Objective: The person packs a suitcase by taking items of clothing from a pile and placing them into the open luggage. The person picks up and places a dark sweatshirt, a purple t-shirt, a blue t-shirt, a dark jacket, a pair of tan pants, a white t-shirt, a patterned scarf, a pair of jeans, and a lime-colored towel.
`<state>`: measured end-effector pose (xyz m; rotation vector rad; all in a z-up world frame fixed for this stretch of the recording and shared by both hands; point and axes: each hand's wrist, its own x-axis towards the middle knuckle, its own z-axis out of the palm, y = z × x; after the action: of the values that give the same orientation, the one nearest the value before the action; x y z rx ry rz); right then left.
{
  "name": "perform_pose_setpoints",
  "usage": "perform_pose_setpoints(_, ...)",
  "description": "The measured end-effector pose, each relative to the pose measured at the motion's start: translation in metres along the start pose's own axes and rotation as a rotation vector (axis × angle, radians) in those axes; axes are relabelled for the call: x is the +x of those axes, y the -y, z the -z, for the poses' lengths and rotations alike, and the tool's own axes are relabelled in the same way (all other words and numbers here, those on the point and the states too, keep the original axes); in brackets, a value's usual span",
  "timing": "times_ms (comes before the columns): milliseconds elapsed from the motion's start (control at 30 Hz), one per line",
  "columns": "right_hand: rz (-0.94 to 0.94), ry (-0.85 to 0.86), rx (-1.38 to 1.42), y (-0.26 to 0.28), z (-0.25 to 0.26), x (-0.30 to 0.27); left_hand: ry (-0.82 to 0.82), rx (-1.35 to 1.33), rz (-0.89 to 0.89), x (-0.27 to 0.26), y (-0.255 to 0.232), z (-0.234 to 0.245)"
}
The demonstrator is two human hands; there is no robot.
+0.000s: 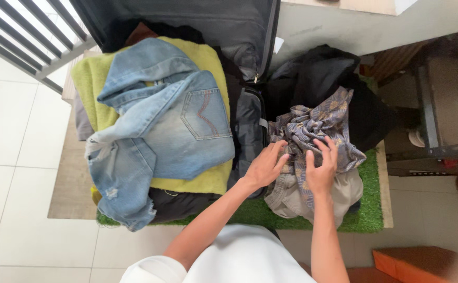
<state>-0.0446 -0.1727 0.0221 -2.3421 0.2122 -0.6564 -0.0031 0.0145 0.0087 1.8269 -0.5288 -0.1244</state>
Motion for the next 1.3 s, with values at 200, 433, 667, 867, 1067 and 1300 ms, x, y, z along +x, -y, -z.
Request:
perform_pose_setpoints(200, 0.083, 0.056, -0.058, 0.054, -0.032, -0.019, -0.056, 0.076, -0.127, -0.019, -0.014, 0.054)
perform_pose_setpoints(433, 0.118, 0.133, 0.025, 0.109, -0.071, -0.029, -0.099, 0.143, -0.176, -0.046, -0.021, 0.123)
perform_pose_setpoints(667, 0.216, 0.19, 0.098, 0.169, -0.116, -0.038, -0.233, 0.298, -0.186, -0.078, -0.013, 0.2)
perform_pose_setpoints(867, 0.281, 0.295, 0.087, 0.205, -0.161, -0.051, -0.373, 0.625, -0.114, -0.101, 0.011, 0.248)
perform_pose_setpoints(1067, 0.321, 0.367, -0.011, 0.205, -0.204, -0.057, -0.382, 0.779, -0.048, -0.102, 0.039, 0.249)
perform_pose_setpoints(1300, 0.322, 0.334, -0.047, 0.187, -0.224, -0.064, -0.353, 0.904, -0.007, -0.099, 0.062, 0.238)
